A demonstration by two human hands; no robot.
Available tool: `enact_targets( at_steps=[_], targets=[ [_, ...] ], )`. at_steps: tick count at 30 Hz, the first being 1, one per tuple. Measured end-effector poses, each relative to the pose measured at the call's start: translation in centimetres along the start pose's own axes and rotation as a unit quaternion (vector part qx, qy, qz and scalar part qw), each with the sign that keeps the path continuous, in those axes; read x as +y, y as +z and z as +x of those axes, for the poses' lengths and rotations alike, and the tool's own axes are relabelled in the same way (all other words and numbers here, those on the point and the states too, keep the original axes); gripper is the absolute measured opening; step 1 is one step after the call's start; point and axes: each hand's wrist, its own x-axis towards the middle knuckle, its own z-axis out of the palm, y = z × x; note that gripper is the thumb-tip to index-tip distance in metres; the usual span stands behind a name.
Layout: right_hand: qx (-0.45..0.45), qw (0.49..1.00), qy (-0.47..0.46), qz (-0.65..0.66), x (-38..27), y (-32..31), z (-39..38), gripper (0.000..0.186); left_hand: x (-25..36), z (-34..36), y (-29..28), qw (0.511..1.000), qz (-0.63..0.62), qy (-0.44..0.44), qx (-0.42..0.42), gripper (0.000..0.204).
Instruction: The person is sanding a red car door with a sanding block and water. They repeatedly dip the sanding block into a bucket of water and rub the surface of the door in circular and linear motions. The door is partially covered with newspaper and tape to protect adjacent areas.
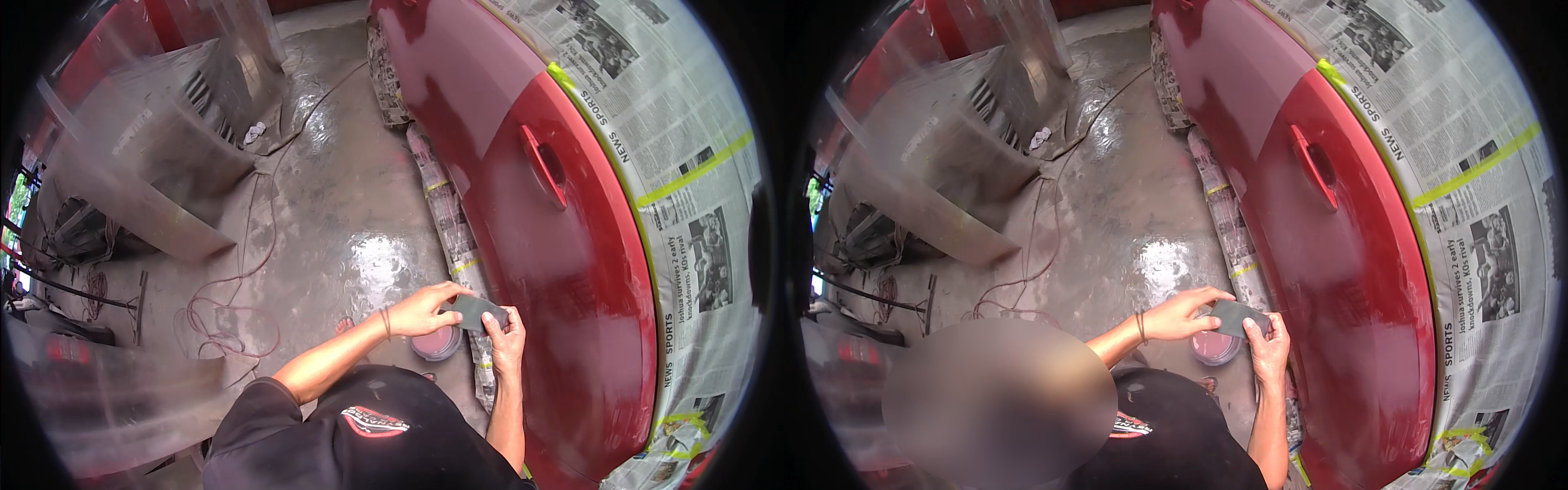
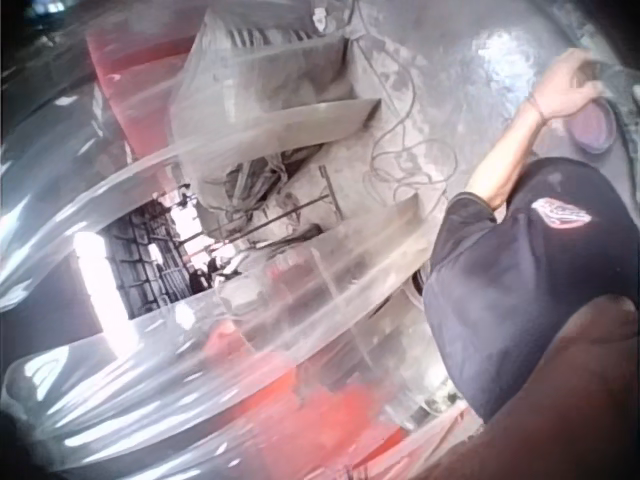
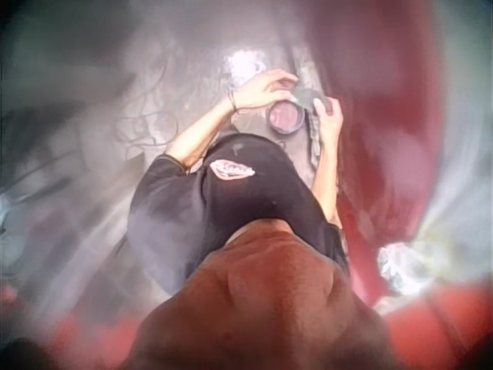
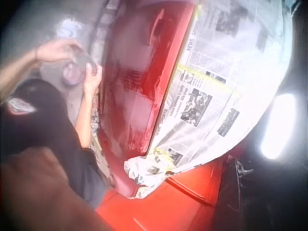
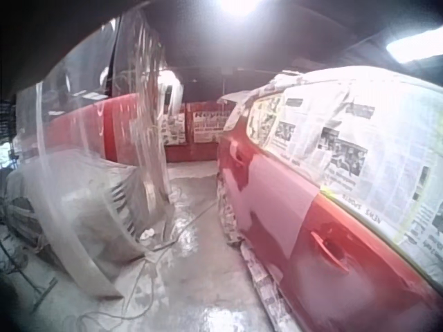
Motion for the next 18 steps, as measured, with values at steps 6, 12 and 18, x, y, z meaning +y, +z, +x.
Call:
enact_targets(
  at_steps=[6, 12, 18],
  targets=[
    [0.125, 0.957, 0.087, -0.246, 10.2, 0.7, 3.2, 0.025, 12.4, -10.4, -21.6, 0.916, -0.196, 0.308, -0.165, 0.027],
    [0.168, 0.855, 0.13, -0.474, 14.6, -0.1, -1.3, 0.032, 16.7, -11.7, -26.5, 0.824, -0.264, 0.419, -0.274, 0.013],
    [0.188, 0.772, 0.294, -0.531, 15.8, 0.2, -11.3, 0.035, 17.4, -12.0, -29.7, 0.851, -0.063, 0.435, 0.289, 0.012]
  ],
)
